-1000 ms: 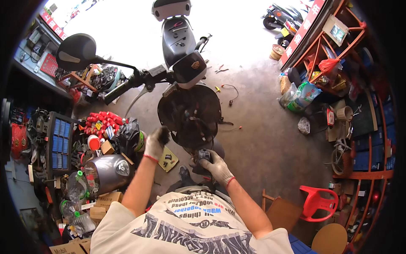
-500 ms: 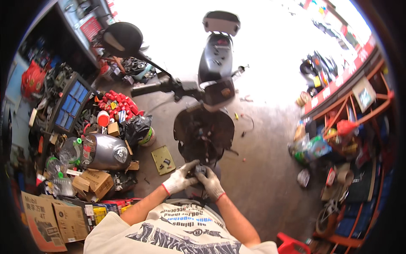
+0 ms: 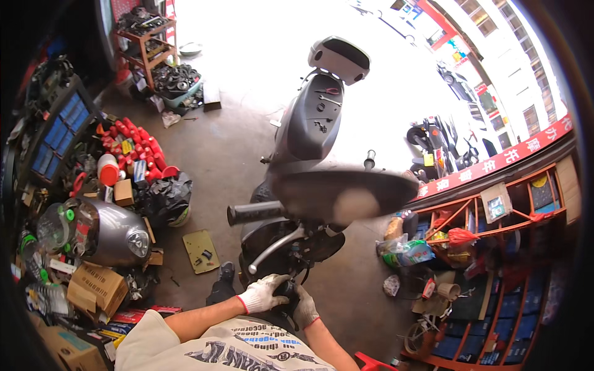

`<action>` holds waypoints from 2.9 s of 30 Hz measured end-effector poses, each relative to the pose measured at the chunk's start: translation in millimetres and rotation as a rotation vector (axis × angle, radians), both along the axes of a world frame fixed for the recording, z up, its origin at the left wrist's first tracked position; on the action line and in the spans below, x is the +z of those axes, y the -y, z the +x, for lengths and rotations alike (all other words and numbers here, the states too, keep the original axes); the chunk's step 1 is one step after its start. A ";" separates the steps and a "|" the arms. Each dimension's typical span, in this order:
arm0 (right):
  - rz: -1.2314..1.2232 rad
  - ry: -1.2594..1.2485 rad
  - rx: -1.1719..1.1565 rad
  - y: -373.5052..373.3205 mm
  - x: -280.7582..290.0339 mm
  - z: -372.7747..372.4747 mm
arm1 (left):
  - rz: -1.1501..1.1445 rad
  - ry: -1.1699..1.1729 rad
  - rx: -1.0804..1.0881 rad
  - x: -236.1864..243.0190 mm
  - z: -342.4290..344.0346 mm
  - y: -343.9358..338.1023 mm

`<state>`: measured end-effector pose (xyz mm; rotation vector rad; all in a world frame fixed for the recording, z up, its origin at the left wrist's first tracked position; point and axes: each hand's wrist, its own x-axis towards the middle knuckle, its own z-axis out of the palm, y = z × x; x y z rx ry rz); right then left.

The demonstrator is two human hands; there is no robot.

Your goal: Disassembling and inspecting the brake lever assembly on a motorcycle.

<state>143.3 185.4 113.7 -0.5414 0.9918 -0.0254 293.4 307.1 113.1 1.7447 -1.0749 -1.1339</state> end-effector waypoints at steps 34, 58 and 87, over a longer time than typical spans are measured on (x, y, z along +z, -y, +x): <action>-0.005 0.000 -0.134 -0.6 -59.5 -28.1 | -0.242 -0.471 -0.117 -139.4 -24.3 19.0; 0.141 0.064 -0.324 -5.2 -25.9 10.1 | -0.126 -0.277 -0.210 -43.0 66.9 39.1; -0.050 -0.124 -0.127 -6.2 -9.5 23.0 | -0.143 -0.449 -0.101 -104.2 21.5 26.7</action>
